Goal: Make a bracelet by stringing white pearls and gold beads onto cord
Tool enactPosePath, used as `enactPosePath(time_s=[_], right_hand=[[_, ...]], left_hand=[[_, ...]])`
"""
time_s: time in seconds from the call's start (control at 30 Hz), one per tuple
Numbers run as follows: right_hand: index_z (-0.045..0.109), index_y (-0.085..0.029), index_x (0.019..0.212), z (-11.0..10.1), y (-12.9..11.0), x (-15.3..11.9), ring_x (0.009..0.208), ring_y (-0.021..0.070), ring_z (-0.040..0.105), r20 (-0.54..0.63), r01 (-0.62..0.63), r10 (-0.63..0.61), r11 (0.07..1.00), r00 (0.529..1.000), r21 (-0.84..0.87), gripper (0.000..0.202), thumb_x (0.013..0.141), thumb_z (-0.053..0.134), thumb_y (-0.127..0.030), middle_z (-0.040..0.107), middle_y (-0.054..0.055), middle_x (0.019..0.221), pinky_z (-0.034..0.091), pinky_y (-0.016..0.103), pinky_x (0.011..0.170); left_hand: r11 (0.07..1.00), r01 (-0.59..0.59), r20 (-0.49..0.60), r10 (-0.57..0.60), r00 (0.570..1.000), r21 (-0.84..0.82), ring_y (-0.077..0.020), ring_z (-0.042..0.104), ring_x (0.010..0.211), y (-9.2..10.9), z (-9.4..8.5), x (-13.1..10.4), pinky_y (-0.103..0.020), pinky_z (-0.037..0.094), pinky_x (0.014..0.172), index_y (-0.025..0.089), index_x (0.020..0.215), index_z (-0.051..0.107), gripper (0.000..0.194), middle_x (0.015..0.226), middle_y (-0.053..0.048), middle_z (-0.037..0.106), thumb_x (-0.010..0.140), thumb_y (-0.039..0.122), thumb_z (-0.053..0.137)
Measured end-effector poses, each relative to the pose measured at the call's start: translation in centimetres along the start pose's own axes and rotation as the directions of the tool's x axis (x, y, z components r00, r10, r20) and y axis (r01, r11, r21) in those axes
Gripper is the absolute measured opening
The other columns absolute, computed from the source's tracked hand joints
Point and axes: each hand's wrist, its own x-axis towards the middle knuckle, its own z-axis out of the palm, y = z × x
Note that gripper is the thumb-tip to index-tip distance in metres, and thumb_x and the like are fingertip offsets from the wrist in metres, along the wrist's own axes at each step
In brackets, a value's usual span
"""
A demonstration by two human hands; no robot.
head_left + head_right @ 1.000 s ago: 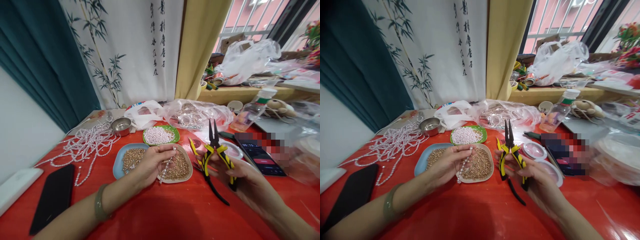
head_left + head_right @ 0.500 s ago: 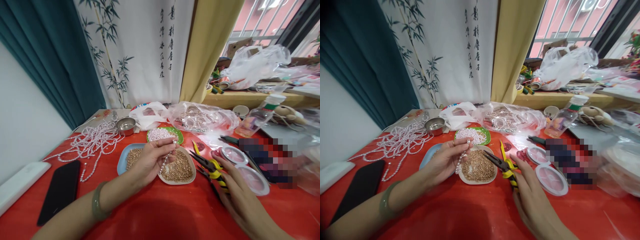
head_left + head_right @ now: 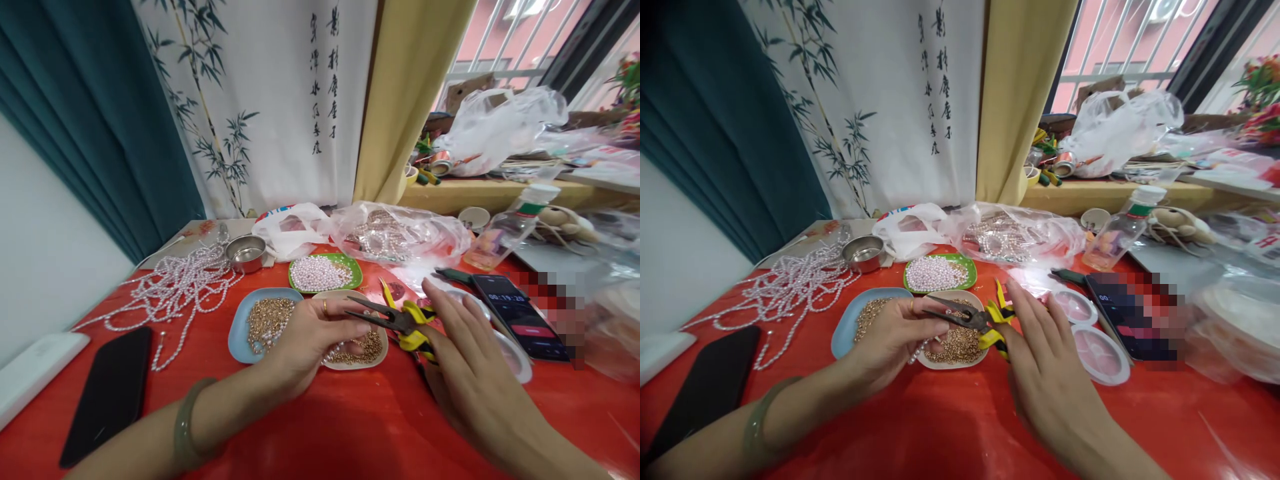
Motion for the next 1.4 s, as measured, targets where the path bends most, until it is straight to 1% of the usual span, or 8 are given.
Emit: enactPosePath(time_s=[0.17, 0.27, 0.47, 0.67, 1.0, 1.2, 1.3, 1.4], right_hand=[[0.049, -0.011, 0.088, -0.5, -0.2, 0.7, 0.127, 0.0365, 0.025, -0.036, 0.066, -0.068, 0.995, 0.997, -0.070, 0.016, 0.077, 0.040, -0.003, 0.017, 0.024, 0.143, 0.028, 0.059, 0.095], [0.049, -0.012, 0.087, -0.8, -0.2, 0.8, 0.127, 0.0353, 0.025, -0.041, 0.081, -0.085, 0.993, 0.996, -0.086, 0.014, 0.079, 0.040, -0.004, 0.023, 0.026, 0.140, 0.029, 0.059, 0.094], [0.051, -0.011, 0.088, -1.1, 0.0, 0.8, 0.122, 0.0366, 0.032, 0.002, 0.117, -0.117, 0.989, 0.993, -0.091, 0.016, 0.077, 0.042, -0.004, 0.036, 0.027, 0.132, 0.032, 0.058, 0.091], [0.052, -0.013, 0.083, -1.5, 0.1, 0.9, 0.103, 0.0324, 0.047, -0.007, 0.121, -0.123, 0.982, 0.992, -0.147, 0.013, 0.078, 0.042, -0.005, 0.052, 0.022, 0.115, 0.040, 0.051, 0.080], [0.054, -0.016, 0.069, -1.8, 0.9, 2.0, 0.088, 0.0302, 0.050, -0.015, 0.196, -0.201, 0.967, 0.979, -0.162, 0.018, 0.078, 0.041, -0.006, 0.060, 0.017, 0.092, 0.041, 0.048, 0.074], [0.055, -0.014, 0.068, -1.0, 1.8, 2.4, 0.077, 0.0262, 0.053, 0.032, 0.283, -0.282, 0.950, 0.959, -0.131, 0.021, 0.080, 0.039, -0.009, 0.061, 0.018, 0.085, 0.046, 0.038, 0.060], [0.053, -0.014, 0.070, -0.2, 1.9, 2.3, 0.072, 0.0247, 0.054, 0.051, 0.251, -0.248, 0.965, 0.967, -0.078, 0.018, 0.078, 0.039, -0.007, 0.062, 0.018, 0.083, 0.046, 0.036, 0.057], [0.051, -0.014, 0.076, 0.8, 1.5, 2.2, 0.071, 0.0229, 0.056, 0.114, 0.134, -0.142, 0.988, 0.983, 0.079, 0.017, 0.074, 0.037, -0.005, 0.061, 0.017, 0.084, 0.047, 0.034, 0.055]], left_hand=[[0.996, 0.018, -0.031, -0.015, 0.999, 0.082, -0.0067, 0.055, 0.056, 0.2, 0.1, -0.2, -0.016, 0.044, 0.053, 0.015, 0.076, 0.072, 0.021, 0.071, -0.002, 0.068, 0.058, 0.006, 0.068], [0.986, -0.006, -0.034, 0.012, 0.999, 0.166, -0.0118, 0.059, 0.067, 0.3, 0.0, -0.3, -0.020, 0.046, 0.058, 0.016, 0.081, 0.071, 0.027, 0.079, -0.005, 0.069, 0.056, 0.007, 0.070], [0.952, -0.069, 0.009, 0.070, 0.998, 0.297, -0.0170, 0.062, 0.076, 0.6, 0.1, -0.5, -0.026, 0.047, 0.068, 0.019, 0.080, 0.072, 0.023, 0.083, -0.006, 0.070, 0.060, 0.010, 0.069], [0.958, -0.058, 0.052, 0.045, 0.998, 0.279, -0.0147, 0.062, 0.075, 0.5, -0.2, -0.5, -0.024, 0.047, 0.070, 0.021, 0.083, 0.072, 0.024, 0.083, -0.005, 0.071, 0.061, 0.011, 0.070], [0.989, 0.057, 0.047, -0.064, 0.997, 0.139, -0.0089, 0.057, 0.061, -0.1, -0.4, 0.0, -0.020, 0.046, 0.059, 0.019, 0.081, 0.073, 0.026, 0.078, -0.004, 0.069, 0.057, 0.010, 0.072], [0.992, 0.078, 0.045, -0.082, 0.996, 0.096, -0.0065, 0.053, 0.055, -0.3, -0.5, 0.3, -0.019, 0.044, 0.057, 0.016, 0.081, 0.072, 0.025, 0.076, -0.005, 0.067, 0.059, 0.007, 0.069], [0.996, 0.053, 0.031, -0.056, 0.998, 0.075, -0.0058, 0.052, 0.055, -0.4, -0.7, 0.6, -0.018, 0.041, 0.054, 0.015, 0.079, 0.072, 0.021, 0.074, -0.004, 0.066, 0.060, 0.006, 0.068], [0.997, 0.010, 0.013, -0.012, 1.000, 0.082, -0.0064, 0.052, 0.056, -0.6, -0.9, 1.0, -0.018, 0.039, 0.053, 0.015, 0.078, 0.072, 0.016, 0.072, -0.004, 0.066, 0.063, 0.008, 0.067]])
